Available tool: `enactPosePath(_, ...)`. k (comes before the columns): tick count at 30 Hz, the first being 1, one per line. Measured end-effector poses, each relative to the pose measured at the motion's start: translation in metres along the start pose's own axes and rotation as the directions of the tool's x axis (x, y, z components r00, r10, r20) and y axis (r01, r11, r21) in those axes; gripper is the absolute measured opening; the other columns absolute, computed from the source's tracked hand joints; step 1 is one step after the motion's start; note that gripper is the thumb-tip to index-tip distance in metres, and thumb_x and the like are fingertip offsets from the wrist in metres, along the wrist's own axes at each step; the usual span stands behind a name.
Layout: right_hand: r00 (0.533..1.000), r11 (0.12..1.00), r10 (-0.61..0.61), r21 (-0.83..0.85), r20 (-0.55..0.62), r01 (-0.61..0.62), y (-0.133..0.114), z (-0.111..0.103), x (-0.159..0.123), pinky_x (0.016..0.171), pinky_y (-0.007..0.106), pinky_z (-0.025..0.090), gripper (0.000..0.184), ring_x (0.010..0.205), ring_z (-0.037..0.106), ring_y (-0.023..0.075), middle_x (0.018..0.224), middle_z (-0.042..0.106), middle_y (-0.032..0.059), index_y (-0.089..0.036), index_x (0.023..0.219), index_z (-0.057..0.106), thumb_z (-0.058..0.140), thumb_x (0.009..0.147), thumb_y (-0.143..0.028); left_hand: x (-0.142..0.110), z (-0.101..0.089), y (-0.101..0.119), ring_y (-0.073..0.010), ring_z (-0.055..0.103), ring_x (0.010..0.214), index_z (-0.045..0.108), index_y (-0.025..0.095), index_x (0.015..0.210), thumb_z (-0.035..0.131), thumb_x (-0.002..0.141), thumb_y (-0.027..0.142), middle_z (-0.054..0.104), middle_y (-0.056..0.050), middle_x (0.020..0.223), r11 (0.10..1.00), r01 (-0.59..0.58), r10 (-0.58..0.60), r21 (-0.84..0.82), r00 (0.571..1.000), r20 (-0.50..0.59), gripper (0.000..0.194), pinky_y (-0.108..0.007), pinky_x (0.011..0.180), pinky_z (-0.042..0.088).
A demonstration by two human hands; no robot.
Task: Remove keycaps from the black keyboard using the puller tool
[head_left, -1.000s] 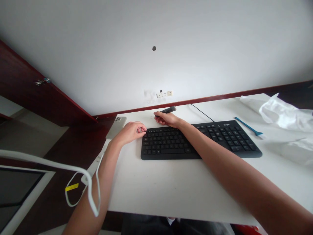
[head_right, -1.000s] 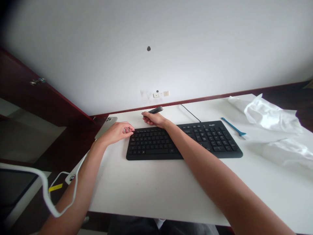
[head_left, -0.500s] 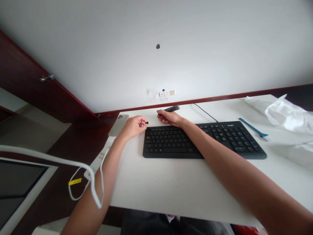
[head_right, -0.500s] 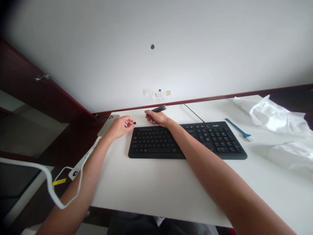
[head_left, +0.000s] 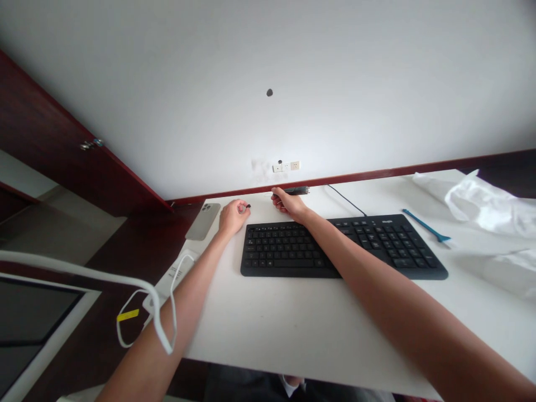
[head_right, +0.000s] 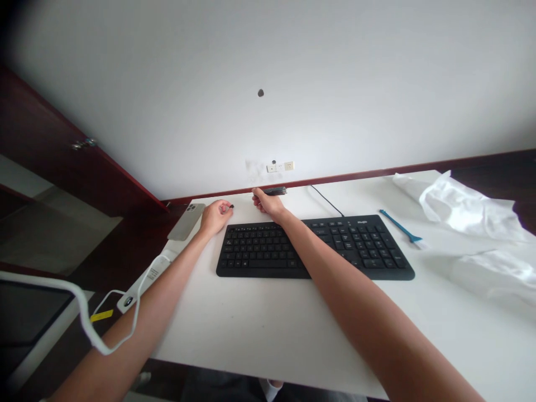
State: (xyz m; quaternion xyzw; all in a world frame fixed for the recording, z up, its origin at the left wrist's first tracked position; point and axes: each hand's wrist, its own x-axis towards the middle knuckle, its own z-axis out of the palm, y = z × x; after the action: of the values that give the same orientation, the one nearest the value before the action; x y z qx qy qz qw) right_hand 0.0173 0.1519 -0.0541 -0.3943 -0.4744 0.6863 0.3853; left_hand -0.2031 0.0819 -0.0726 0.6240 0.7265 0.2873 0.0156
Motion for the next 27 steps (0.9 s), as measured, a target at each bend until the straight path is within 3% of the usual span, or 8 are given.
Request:
enactPosePath(4,1.0,1.0,-0.011,-0.002,-0.002,0.011,-0.001,0.001,-0.001,0.04,0.02,0.03,0.033,0.046,0.041,0.0068,0.06,0.053,0.0002,-0.015,0.069,0.059,0.059,0.095,-0.036,0.03,0.008,0.006,-0.0186,0.064,0.079,0.071,0.028,0.095,0.069,0.08,0.033,0.071,0.002,0.086,0.997,0.052,-0.054,0.065,0.998,0.027,0.015,-0.027,0.068,0.04)
enactPosePath(9,1.0,1.0,-0.019,-0.018,0.005,0.019,0.001,0.0,-0.002,0.04,0.02,0.031,0.035,0.048,0.042,0.0067,0.063,0.055,0.0017,-0.014,0.07,0.061,0.059,0.096,-0.037,0.056,0.019,0.01,-0.0176,0.065,0.08,0.072,0.031,0.096,0.067,0.079,0.031,0.074,0.004,0.09,0.999,0.02,-0.021,0.027,0.997,0.069,0.018,-0.027,0.067,0.039)
enactPosePath(15,0.999,0.998,-0.026,-0.056,0.033,0.028,0.002,-0.001,0.0,0.041,0.019,0.034,0.035,0.049,0.043,0.0076,0.065,0.056,0.0027,-0.015,0.071,0.061,0.062,0.096,-0.04,0.06,0.024,-0.003,-0.0157,0.058,0.065,0.077,0.03,0.098,0.068,0.08,0.034,0.075,0.002,0.088,0.992,-0.083,0.091,-0.1,0.992,0.083,0.021,-0.027,0.059,0.038)
enactPosePath(22,0.998,0.997,-0.033,-0.061,0.049,0.036,0.003,-0.002,0.001,0.042,0.02,0.033,0.036,0.049,0.043,0.0077,0.064,0.055,0.0018,-0.016,0.071,0.061,0.06,0.097,-0.04,0.063,0.028,-0.008,-0.0128,0.052,0.06,0.076,0.028,0.107,0.07,0.078,0.032,0.072,0.002,0.088,0.98,-0.095,0.11,-0.175,0.991,0.079,0.031,-0.025,0.059,0.039)
enactPosePath(27,0.999,0.998,-0.037,-0.052,0.036,0.039,0.002,-0.002,0.0,0.043,0.02,0.034,0.035,0.051,0.044,0.0079,0.065,0.055,0.0026,-0.015,0.072,0.061,0.057,0.099,-0.037,0.063,0.031,-0.009,-0.0098,0.048,0.06,0.071,0.026,0.116,0.07,0.075,0.026,0.069,0.0,0.104,0.944,-0.171,0.182,-0.281,0.983,0.014,0.041,-0.024,0.062,0.044)
